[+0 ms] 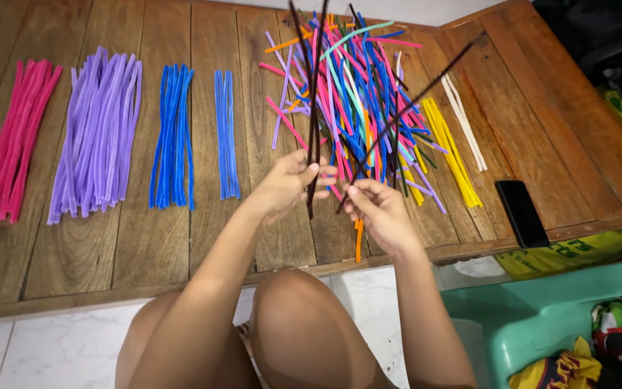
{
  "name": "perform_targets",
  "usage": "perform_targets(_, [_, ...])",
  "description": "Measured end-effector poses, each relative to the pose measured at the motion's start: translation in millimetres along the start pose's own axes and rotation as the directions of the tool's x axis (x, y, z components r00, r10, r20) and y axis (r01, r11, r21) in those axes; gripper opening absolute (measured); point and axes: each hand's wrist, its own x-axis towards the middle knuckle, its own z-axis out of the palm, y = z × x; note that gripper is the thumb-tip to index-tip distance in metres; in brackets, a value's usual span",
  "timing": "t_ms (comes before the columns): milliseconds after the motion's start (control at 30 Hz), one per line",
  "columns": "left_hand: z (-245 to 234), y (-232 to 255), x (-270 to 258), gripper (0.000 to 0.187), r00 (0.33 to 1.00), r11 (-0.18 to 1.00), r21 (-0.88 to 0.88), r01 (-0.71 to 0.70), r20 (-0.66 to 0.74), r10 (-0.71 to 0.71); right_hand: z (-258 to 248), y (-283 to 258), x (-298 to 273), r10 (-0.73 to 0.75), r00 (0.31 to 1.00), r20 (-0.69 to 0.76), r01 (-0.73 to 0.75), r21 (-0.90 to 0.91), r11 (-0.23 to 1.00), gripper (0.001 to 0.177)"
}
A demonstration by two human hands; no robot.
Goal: The person sorts colorful craft sticks from a mixed pile into separate color groups on a wooden table. They pick up sticks by color, align them, and place them into neat rows.
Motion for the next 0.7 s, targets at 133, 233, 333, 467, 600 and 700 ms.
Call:
perform_targets(133, [6.3, 7.3, -5.6, 0.025, 0.999, 0.998, 0.058, 0.016, 0.032, -0.018, 15.5, -4.0, 2.2, -0.026, 0.999, 0.031, 0.032, -0.211, 0.977, 0.018])
perform_targets(233, [7.6, 9.6, -9.0, 0.024, 0.999, 0.993, 0.118, 0.022, 0.035, -0.026, 20.9, -7.5, 5.0, -0.028, 1.000, 0.014, 0.030, -0.262, 0.965, 0.019])
perform_targets(333, [7.0, 8.3, -8.4, 0.019, 0.997, 0.999, 0.039, 0.007, 0.081, -0.011, 24.4, -8.6, 7.2, -0.024, 1.000, -0.001, 0.023, -0.269, 0.963, 0.020])
perform_targets(467, [6.1, 3.9, -7.8, 0.020, 0.992, 1.000, -0.023, -0.006, 0.127, 0.009, 26.4, -7.0, 8.8, -0.047, 0.998, 0.033, 0.054, -0.266, 0.962, 0.020])
perform_targets(600, [8.3, 1.7, -6.2, 0.027, 0.996, 0.999, 0.028, 0.034, 0.080, -0.036, 30.1, -8.4, 11.9, -0.039, 0.999, 0.038, 0.048, -0.300, 0.953, 0.021])
perform_targets(700, [8.7, 1.6, -6.2, 0.034, 0.996, 0.999, 0.013, 0.035, 0.083, -0.036, 32.4, -12.4, 12.2, -0.019, 0.998, 0.053, 0.037, -0.359, 0.933, 0.020])
